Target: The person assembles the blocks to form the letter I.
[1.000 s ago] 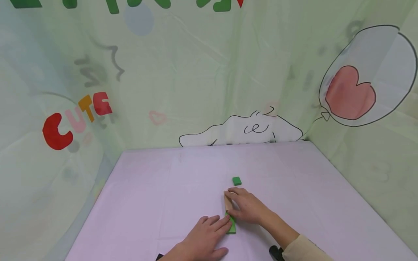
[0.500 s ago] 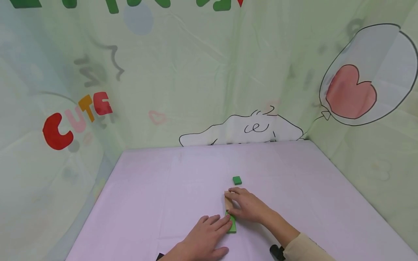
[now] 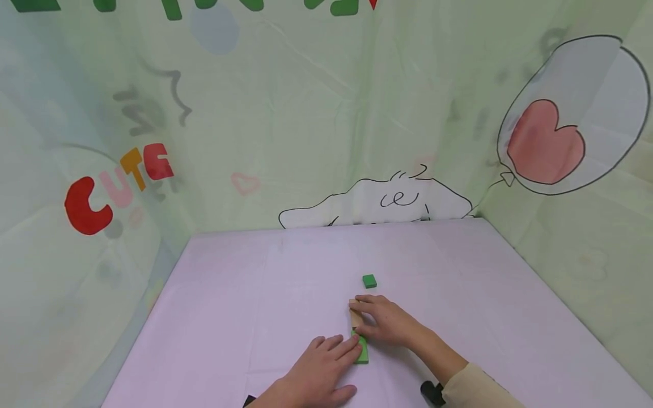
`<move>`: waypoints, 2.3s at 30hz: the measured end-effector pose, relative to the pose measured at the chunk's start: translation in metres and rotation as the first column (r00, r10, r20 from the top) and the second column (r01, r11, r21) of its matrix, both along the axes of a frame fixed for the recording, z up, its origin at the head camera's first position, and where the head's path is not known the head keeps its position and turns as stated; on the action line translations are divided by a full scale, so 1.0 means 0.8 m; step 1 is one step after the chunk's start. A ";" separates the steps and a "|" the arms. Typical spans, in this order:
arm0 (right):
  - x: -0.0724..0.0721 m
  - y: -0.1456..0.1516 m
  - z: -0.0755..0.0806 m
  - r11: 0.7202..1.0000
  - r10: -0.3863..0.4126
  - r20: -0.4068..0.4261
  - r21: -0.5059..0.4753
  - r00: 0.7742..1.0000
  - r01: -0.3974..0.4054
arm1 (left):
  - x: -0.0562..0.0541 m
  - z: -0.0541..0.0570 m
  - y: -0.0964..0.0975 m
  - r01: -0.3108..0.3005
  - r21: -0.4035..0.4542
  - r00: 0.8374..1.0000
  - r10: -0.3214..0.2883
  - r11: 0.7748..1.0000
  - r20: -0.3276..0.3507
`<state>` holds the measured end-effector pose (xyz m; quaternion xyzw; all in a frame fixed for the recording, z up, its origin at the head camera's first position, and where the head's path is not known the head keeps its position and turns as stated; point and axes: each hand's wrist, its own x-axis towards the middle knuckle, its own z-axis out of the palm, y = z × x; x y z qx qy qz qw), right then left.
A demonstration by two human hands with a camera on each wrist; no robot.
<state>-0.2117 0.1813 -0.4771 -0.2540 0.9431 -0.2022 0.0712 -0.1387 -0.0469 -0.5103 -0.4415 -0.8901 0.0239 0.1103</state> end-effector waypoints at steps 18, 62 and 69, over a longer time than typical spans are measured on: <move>-0.003 0.003 -0.001 1.000 0.014 -0.002 -0.001 1.000 -0.014 | -0.002 0.000 0.002 -0.020 -0.030 0.999 0.021 0.999 0.043; 0.000 -0.004 0.002 0.994 0.037 -0.055 0.104 0.998 -0.031 | -0.005 -0.007 0.003 -0.011 0.006 0.996 0.011 1.000 0.092; 0.002 -0.003 -0.001 0.995 0.037 -0.065 0.091 0.997 -0.031 | -0.008 -0.007 0.004 -0.038 0.042 0.988 0.032 0.998 0.149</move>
